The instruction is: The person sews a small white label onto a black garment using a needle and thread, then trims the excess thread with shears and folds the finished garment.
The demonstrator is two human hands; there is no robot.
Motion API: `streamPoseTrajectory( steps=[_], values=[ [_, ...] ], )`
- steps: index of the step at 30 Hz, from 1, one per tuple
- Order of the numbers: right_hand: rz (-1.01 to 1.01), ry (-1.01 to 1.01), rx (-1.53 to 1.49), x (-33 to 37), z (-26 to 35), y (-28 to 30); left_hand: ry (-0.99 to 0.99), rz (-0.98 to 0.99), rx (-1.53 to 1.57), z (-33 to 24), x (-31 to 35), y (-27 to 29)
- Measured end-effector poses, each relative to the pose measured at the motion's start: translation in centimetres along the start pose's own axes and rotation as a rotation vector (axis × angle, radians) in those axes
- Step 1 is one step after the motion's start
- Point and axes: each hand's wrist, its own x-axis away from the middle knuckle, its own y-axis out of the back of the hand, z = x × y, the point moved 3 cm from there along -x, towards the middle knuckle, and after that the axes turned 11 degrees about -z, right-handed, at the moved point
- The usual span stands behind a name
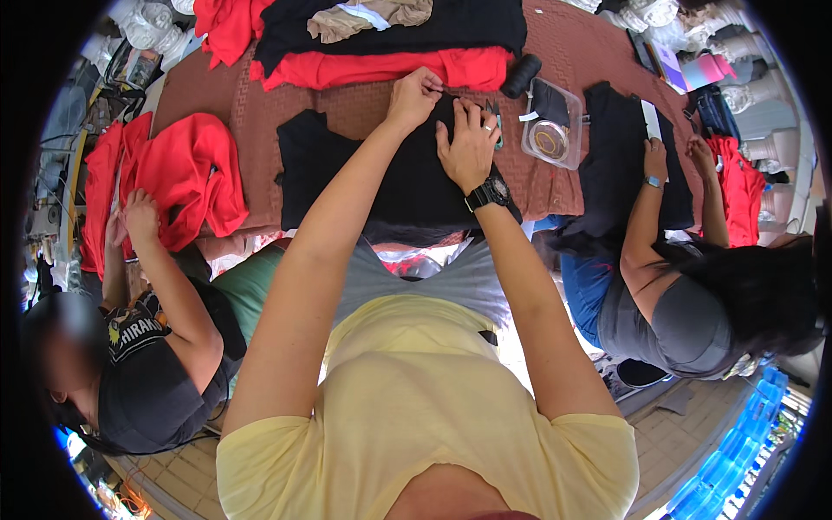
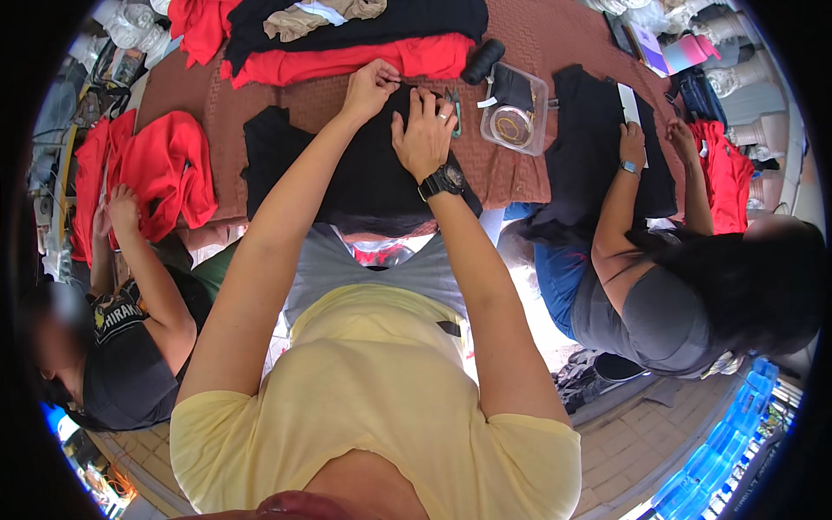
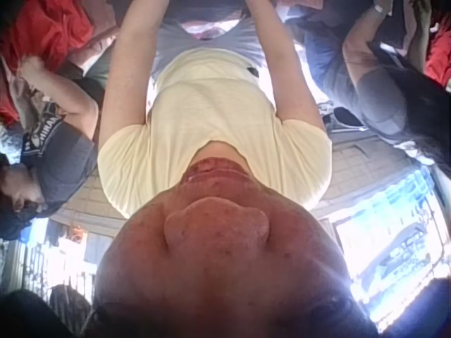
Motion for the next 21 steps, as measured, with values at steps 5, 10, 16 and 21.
streamPoseTrajectory(
  steps=[5,10,16,21],
  values=[
    [0.076,0.097,-0.213,0.0,-0.2,-0.9,-0.036,-0.087,-0.084,-0.6,0.2,0.3],
    [0.100,0.106,-0.136,0.3,0.1,-0.9,-0.209,-0.134,-0.133,-2.2,1.4,5.0],
    [0.119,0.085,-0.042,0.6,-0.4,-0.9,-0.049,-0.483,-0.883,-3.5,6.5,22.1],
    [0.145,0.090,-0.069,0.4,-0.2,-1.4,0.144,-0.230,-0.805,2.6,7.8,25.8]
  ],
)
